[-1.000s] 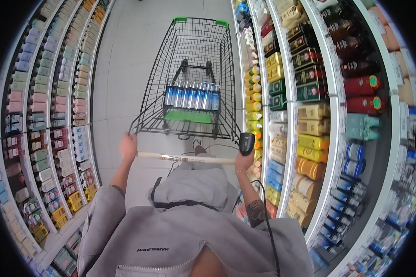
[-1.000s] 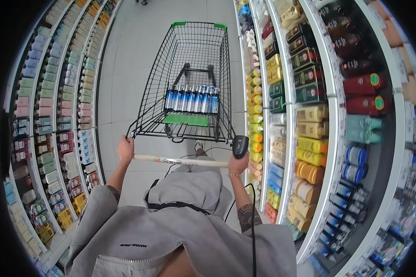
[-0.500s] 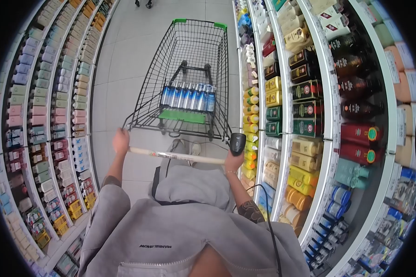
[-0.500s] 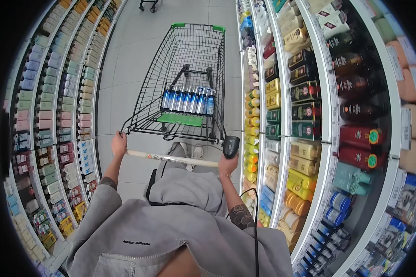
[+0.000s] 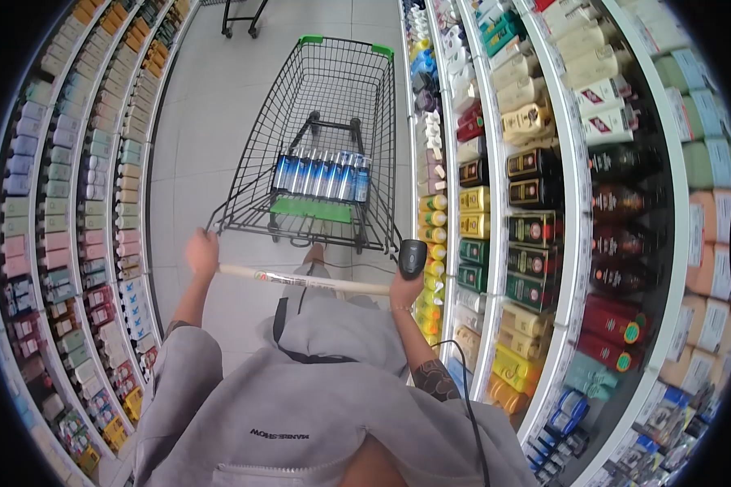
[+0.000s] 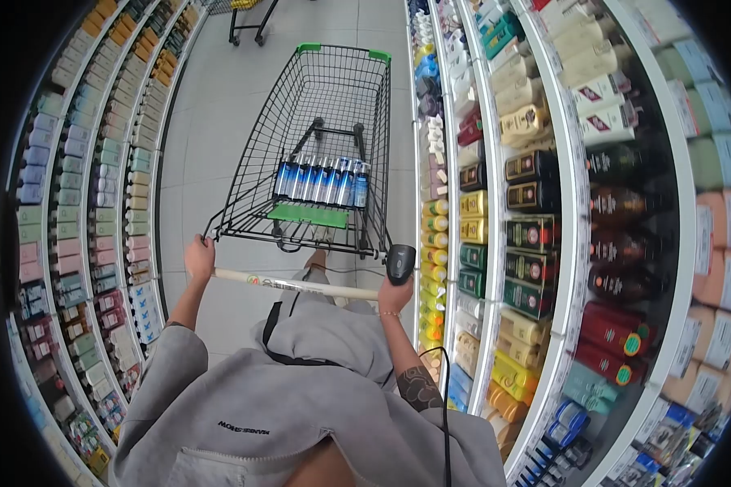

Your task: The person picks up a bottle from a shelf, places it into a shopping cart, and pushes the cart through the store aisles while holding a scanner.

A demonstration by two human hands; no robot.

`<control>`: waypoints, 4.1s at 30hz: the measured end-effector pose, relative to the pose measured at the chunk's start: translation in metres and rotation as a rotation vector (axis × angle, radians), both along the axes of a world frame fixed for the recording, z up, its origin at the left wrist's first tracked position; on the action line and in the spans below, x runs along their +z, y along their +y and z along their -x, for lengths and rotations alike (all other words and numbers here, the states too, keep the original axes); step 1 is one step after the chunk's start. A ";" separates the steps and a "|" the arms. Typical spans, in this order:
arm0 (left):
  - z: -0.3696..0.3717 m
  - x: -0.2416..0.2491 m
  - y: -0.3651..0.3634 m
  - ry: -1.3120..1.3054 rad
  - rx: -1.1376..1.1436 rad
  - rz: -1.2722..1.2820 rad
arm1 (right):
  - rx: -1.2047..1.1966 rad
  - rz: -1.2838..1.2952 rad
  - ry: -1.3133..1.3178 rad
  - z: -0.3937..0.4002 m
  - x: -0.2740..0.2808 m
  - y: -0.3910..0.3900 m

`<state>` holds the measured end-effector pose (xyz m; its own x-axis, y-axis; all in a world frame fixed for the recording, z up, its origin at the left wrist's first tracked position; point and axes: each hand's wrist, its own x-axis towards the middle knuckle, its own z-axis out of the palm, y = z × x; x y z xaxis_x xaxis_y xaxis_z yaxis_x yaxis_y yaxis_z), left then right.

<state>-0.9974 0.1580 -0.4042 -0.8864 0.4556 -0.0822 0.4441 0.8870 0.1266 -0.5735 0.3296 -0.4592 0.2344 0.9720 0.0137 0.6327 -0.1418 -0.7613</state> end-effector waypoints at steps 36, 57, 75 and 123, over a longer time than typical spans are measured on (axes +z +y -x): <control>0.262 0.019 0.387 0.028 -0.097 -0.089 | 0.038 -0.062 -0.113 0.261 0.006 0.390; 0.407 0.021 0.601 0.044 0.013 0.052 | 0.099 0.044 -0.075 0.423 0.027 0.626; 0.508 0.033 0.795 -0.078 0.075 -0.026 | 0.162 -0.168 -0.184 0.551 0.038 0.860; 0.809 0.033 1.258 -0.075 0.254 -0.050 | 0.541 -0.169 -0.338 0.941 0.079 1.426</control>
<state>-1.8068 1.4162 -0.3711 -0.9650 0.2250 -0.1347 0.1963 0.9604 0.1977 -1.5141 1.7561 -0.3802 -0.3304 0.9295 0.1639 0.7892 0.3673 -0.4921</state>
